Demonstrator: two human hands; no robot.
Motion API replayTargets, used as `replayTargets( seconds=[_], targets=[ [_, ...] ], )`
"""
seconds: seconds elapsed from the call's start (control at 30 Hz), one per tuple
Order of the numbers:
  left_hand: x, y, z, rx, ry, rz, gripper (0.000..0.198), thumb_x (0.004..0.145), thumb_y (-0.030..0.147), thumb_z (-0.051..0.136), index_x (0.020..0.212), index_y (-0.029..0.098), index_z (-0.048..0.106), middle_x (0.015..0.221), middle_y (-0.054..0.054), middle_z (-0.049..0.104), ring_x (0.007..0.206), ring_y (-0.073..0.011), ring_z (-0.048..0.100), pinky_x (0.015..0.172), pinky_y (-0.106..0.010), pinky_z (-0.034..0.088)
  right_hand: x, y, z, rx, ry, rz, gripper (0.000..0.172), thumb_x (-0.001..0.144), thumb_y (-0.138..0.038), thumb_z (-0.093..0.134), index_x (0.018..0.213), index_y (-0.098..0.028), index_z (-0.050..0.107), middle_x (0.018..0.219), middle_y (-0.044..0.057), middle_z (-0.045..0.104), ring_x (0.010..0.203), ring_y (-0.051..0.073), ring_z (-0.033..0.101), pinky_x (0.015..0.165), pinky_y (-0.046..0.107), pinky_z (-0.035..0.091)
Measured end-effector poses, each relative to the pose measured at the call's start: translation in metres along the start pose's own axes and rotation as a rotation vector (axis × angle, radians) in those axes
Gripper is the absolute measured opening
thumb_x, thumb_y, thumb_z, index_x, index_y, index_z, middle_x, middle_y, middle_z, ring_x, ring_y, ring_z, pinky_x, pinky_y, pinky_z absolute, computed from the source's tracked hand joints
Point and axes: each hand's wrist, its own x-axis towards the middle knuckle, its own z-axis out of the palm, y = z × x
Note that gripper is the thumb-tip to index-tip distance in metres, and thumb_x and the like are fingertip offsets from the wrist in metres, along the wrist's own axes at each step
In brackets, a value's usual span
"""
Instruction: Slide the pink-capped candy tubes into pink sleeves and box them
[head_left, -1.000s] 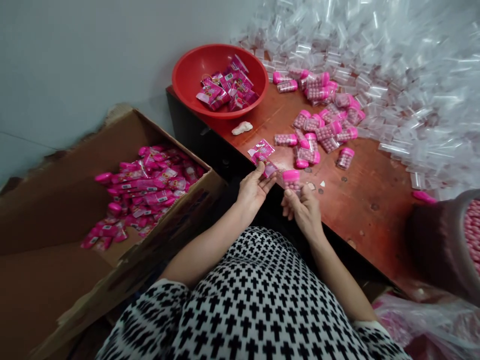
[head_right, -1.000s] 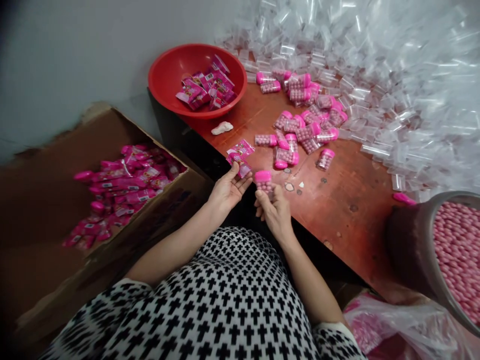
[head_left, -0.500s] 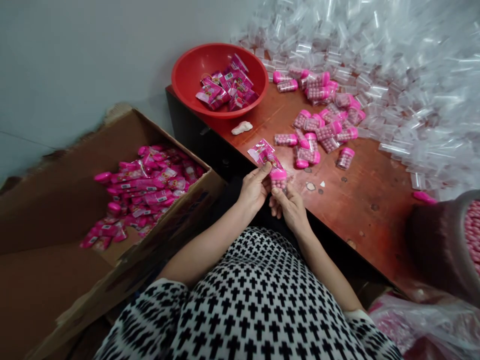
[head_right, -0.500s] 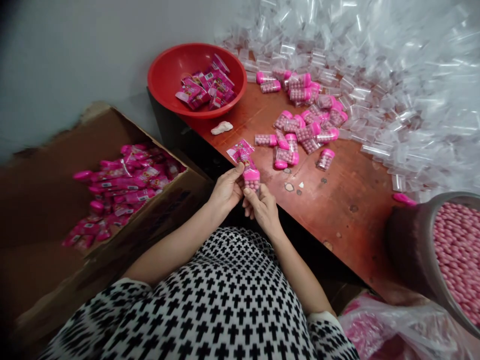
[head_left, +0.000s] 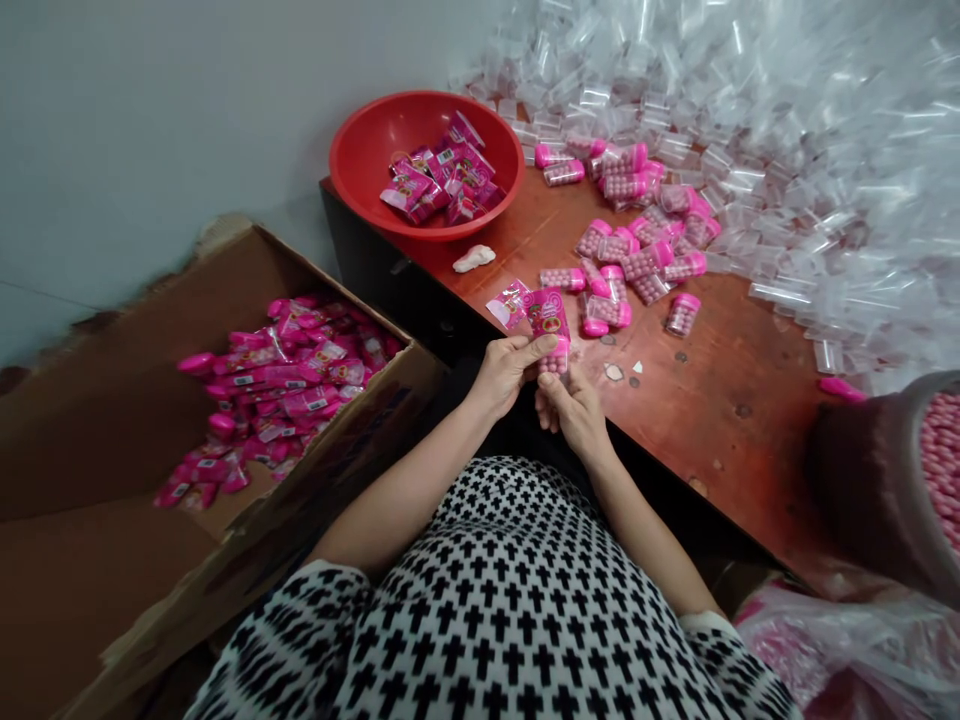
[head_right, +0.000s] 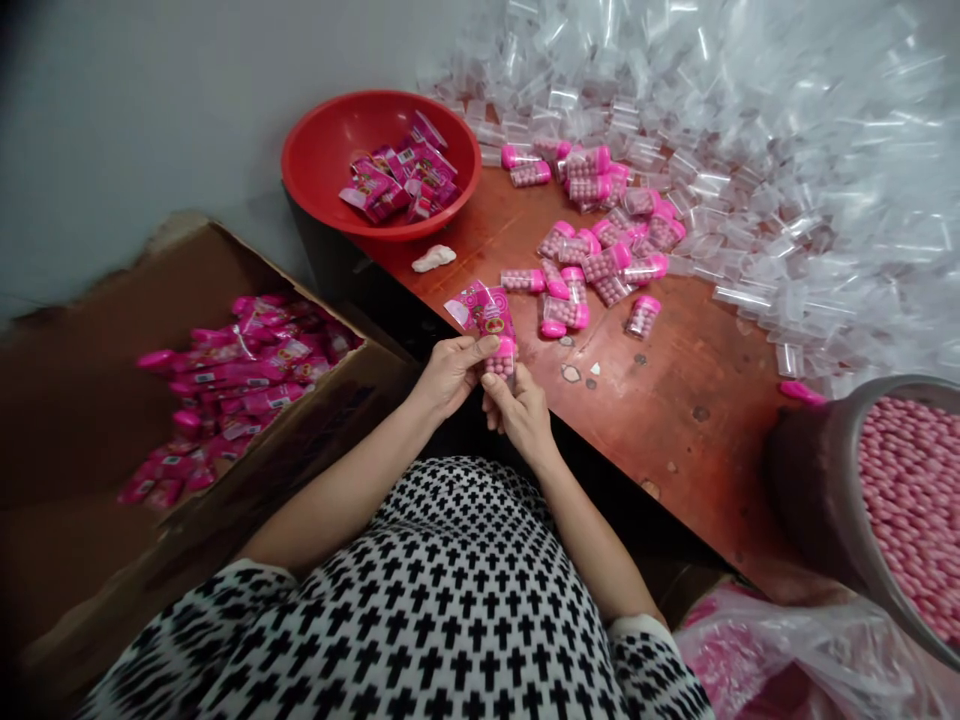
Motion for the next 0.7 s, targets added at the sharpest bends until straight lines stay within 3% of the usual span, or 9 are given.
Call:
replayTargets(
  seconds=[0.1, 0.17, 0.27, 0.43, 0.6, 0.7],
  targets=[
    [0.002, 0.004, -0.003, 0.109, -0.047, 0.006, 0.032, 0.057, 0.036, 0.082, 0.055, 0.010, 0.064, 0.054, -0.001, 0.059, 0.050, -0.0075, 0.052, 0.054, -0.022, 0.043, 0.003, -0.001, -0.002, 0.176, -0.088, 0.083, 0.032, 0.081, -0.052, 0.056, 0.086, -0.022, 0.046, 0.052, -0.010, 0.051, 0.031, 0.005, 0.043, 0.027, 0.015, 0.024],
    [0.002, 0.005, -0.004, 0.162, -0.060, -0.005, 0.031, 0.059, 0.037, 0.081, 0.057, 0.010, 0.067, 0.056, -0.002, 0.061, 0.052, -0.0087, 0.054, 0.055, -0.023, 0.044, 0.004, -0.001, -0.004, 0.127, -0.051, 0.058, 0.033, 0.080, -0.051, 0.058, 0.084, -0.021, 0.046, 0.052, -0.010, 0.051, 0.032, 0.005, 0.044, 0.029, 0.015, 0.025],
    [0.000, 0.003, -0.004, 0.191, -0.023, 0.006, 0.031, 0.060, 0.039, 0.080, 0.059, 0.010, 0.068, 0.057, -0.003, 0.062, 0.054, -0.0107, 0.056, 0.056, -0.024, 0.045, 0.005, 0.000, -0.004, -0.009, 0.029, -0.009, 0.033, 0.079, -0.050, 0.062, 0.081, -0.020, 0.048, 0.053, -0.009, 0.052, 0.034, 0.004, 0.044, 0.031, 0.015, 0.029],
    [-0.002, 0.002, -0.002, 0.148, 0.024, 0.055, 0.032, 0.060, 0.039, 0.080, 0.055, 0.011, 0.065, 0.055, -0.002, 0.059, 0.051, -0.0092, 0.053, 0.055, -0.023, 0.044, 0.005, -0.001, -0.002, 0.196, -0.065, 0.122, 0.030, 0.080, -0.049, 0.058, 0.082, -0.021, 0.045, 0.049, -0.011, 0.045, 0.029, 0.004, 0.036, 0.028, 0.016, 0.021],
    [-0.002, -0.003, -0.002, 0.151, 0.071, 0.048, 0.032, 0.054, 0.038, 0.083, 0.057, 0.011, 0.067, 0.054, -0.001, 0.059, 0.051, -0.0088, 0.052, 0.054, -0.022, 0.043, 0.005, 0.000, 0.001, -0.082, 0.122, -0.047, 0.030, 0.079, -0.047, 0.062, 0.078, -0.020, 0.048, 0.051, -0.009, 0.045, 0.037, 0.004, 0.040, 0.035, 0.016, 0.029],
    [-0.005, -0.007, -0.003, 0.159, 0.131, 0.065, 0.033, 0.055, 0.040, 0.082, 0.059, 0.011, 0.068, 0.054, 0.000, 0.058, 0.050, -0.0078, 0.050, 0.052, -0.021, 0.040, 0.006, 0.002, 0.002, 0.032, 0.056, 0.023, 0.030, 0.078, -0.047, 0.061, 0.079, -0.021, 0.047, 0.050, -0.010, 0.041, 0.036, 0.004, 0.034, 0.033, 0.016, 0.027]
  ],
)
